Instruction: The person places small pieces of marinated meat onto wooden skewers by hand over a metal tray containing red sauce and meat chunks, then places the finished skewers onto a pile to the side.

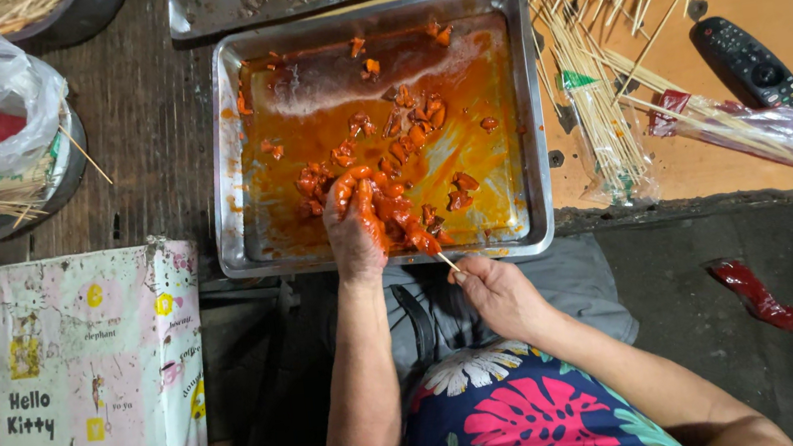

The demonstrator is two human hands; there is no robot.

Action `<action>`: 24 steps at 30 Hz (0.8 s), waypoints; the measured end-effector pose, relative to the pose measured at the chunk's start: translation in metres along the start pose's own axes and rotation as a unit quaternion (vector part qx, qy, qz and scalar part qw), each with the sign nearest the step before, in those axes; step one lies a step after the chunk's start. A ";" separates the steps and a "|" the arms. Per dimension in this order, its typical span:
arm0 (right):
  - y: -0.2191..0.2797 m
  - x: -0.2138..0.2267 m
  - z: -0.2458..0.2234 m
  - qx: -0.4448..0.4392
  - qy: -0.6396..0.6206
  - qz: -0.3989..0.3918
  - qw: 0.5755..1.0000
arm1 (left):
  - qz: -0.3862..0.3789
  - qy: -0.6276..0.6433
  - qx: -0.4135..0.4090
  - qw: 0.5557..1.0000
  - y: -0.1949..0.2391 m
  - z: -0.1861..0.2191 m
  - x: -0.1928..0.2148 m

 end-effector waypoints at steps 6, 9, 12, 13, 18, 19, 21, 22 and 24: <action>-0.003 -0.005 0.000 -0.109 -0.024 0.017 0.994 | -0.014 -0.011 -0.031 0.999 -0.008 -0.011 0.010; -0.004 0.000 -0.014 0.034 0.062 0.029 0.997 | -0.047 -0.005 0.008 0.999 -0.008 0.000 0.008; 0.000 0.009 -0.033 0.154 0.155 0.040 0.975 | -0.037 -0.019 0.068 0.997 -0.005 0.017 0.012; 0.002 0.010 -0.039 0.154 0.182 0.053 0.970 | -0.026 -0.059 0.049 0.997 -0.004 0.022 0.016; 0.006 0.011 -0.056 0.150 0.226 0.101 0.957 | -0.049 0.009 0.052 0.997 0.015 0.003 0.014; 0.005 0.010 -0.056 0.160 0.230 0.107 0.954 | -0.070 0.085 0.071 0.991 0.020 -0.005 0.005; 0.004 0.008 -0.052 0.179 0.236 0.118 0.948 | -0.096 0.161 0.077 0.979 0.030 -0.022 -0.015; 0.001 0.008 -0.048 0.184 0.234 0.120 0.947 | -0.100 0.163 0.066 0.979 0.032 -0.029 -0.027; 0.000 0.007 -0.041 0.191 0.229 0.127 0.946 | -0.093 0.152 0.055 0.982 0.037 -0.038 -0.041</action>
Point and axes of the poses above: each hand's wrist, its own y-axis away from the middle knuckle, its own x-axis out of the back of the hand, z = x × y, the point moved 2 cm from there along -y, towards the middle knuckle, and after that the axes turned 13 degrees about -y, right-handed, at the moved point
